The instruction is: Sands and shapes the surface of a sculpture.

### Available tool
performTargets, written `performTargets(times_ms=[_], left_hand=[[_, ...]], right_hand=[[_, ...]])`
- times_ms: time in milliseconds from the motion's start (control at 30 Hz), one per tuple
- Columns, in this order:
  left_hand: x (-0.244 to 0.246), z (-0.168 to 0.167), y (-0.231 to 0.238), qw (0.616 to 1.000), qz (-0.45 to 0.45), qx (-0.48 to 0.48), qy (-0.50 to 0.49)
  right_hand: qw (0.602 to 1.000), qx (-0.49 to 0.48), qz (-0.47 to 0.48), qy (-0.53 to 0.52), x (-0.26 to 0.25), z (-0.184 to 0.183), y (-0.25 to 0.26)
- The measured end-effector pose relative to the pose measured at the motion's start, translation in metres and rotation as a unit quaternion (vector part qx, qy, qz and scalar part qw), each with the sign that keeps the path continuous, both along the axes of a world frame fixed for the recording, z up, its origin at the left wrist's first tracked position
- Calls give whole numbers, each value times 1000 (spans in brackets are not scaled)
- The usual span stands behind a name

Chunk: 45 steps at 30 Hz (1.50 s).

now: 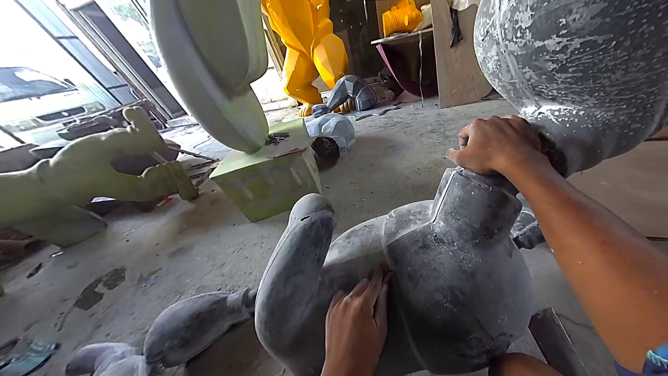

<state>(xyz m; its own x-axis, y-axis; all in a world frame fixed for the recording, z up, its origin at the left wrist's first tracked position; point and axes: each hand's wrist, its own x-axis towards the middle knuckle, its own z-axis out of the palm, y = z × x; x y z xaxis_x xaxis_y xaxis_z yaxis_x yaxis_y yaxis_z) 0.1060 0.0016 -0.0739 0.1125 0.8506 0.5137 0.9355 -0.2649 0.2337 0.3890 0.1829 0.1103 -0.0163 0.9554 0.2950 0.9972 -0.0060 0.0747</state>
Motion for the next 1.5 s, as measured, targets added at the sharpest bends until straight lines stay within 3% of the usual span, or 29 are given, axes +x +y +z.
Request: performTargets(times_ms=[167,333,433,533,767,967,1100,1267,1500], left_hand=[[19,28,47,986,85,-141,-3],[20,6,13,998,62,12,26],[22,25,38,993,81,-78,21],[20,40,48,979,77,-187,-34],[-15,36,11,932,-85,-184,-301],[7,31,24,966,69,-142,-206],[16,27,32,983,83,-92,-136],[14,45,39,968,79,-181,-153],[14,48,41,952,125,-221,-171]], right_hand=[[1000,-3,2,0,0,-1,-1],[1000,11,-3,9,1,-1,-1],[1000,11,-4,12,1,-2,-3],[1000,6,3,17,2,-1,0],[1000,3,-2,14,2,-4,3],[1000,4,-5,17,1,-2,0],[1000,2,-9,18,1,-1,-3],[1000,4,-3,22,0,-2,-1],[1000,6,-1,26,0,-2,-1]])
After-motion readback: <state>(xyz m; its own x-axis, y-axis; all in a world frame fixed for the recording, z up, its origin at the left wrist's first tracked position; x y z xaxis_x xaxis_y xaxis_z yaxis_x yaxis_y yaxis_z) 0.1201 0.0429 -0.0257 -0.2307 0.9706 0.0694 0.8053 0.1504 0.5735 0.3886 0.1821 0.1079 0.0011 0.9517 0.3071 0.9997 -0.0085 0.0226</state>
